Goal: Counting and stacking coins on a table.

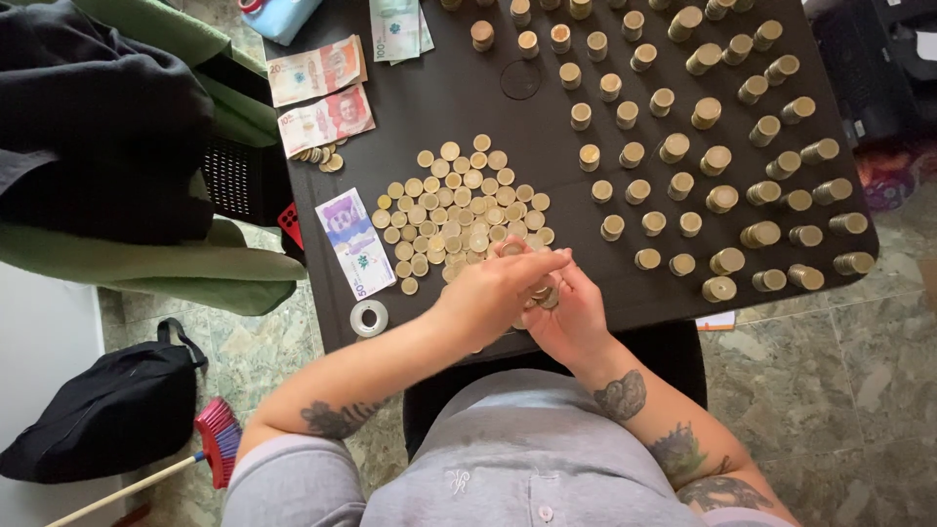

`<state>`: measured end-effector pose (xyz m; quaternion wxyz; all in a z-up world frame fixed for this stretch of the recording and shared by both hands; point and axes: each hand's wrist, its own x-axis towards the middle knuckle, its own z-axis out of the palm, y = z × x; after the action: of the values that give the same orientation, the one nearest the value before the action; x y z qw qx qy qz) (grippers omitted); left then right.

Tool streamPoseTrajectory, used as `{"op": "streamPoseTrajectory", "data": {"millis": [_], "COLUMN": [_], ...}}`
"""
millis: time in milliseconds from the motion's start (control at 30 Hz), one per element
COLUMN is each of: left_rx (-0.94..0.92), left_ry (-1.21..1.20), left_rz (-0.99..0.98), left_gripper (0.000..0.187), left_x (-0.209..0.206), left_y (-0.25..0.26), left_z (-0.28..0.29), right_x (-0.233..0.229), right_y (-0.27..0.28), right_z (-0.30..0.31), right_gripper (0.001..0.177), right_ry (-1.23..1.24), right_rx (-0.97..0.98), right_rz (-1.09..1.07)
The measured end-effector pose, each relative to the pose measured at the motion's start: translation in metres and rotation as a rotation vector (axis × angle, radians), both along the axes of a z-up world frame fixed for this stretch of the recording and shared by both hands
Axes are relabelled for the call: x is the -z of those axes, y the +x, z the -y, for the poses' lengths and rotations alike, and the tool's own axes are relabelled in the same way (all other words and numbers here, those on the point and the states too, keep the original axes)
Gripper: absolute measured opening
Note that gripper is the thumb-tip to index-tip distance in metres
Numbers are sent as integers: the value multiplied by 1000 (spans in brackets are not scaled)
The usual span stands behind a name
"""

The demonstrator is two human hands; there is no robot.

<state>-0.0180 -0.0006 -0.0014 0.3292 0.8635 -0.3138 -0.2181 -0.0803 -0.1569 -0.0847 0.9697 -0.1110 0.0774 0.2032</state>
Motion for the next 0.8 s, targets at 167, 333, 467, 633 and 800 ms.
{"op": "streamPoseTrajectory", "data": {"millis": [167,333,467,633,800], "left_rx": [53,-103,-627,-891,-827], "left_ry": [-202,-102,-705,-1534,-1668], "left_rz": [520,711,-78,-1328,-1418], "left_gripper": [55,64,50,46,42], "left_x": [18,22,80,80,78], "left_y": [-22,-24,-29,-25,-24], "left_z": [15,19,22,25,22], "right_x": [-16,-21,4,-12,-31], "right_y": [5,12,20,24,18], "right_z": [-14,-17,-22,-41,-41], "right_gripper": [56,46,42,38,44], "right_ry": [-75,-185,-99,-525,-819], "right_rx": [63,104,290,354,422], "right_rz": [-19,-222,-150,140,434]}}
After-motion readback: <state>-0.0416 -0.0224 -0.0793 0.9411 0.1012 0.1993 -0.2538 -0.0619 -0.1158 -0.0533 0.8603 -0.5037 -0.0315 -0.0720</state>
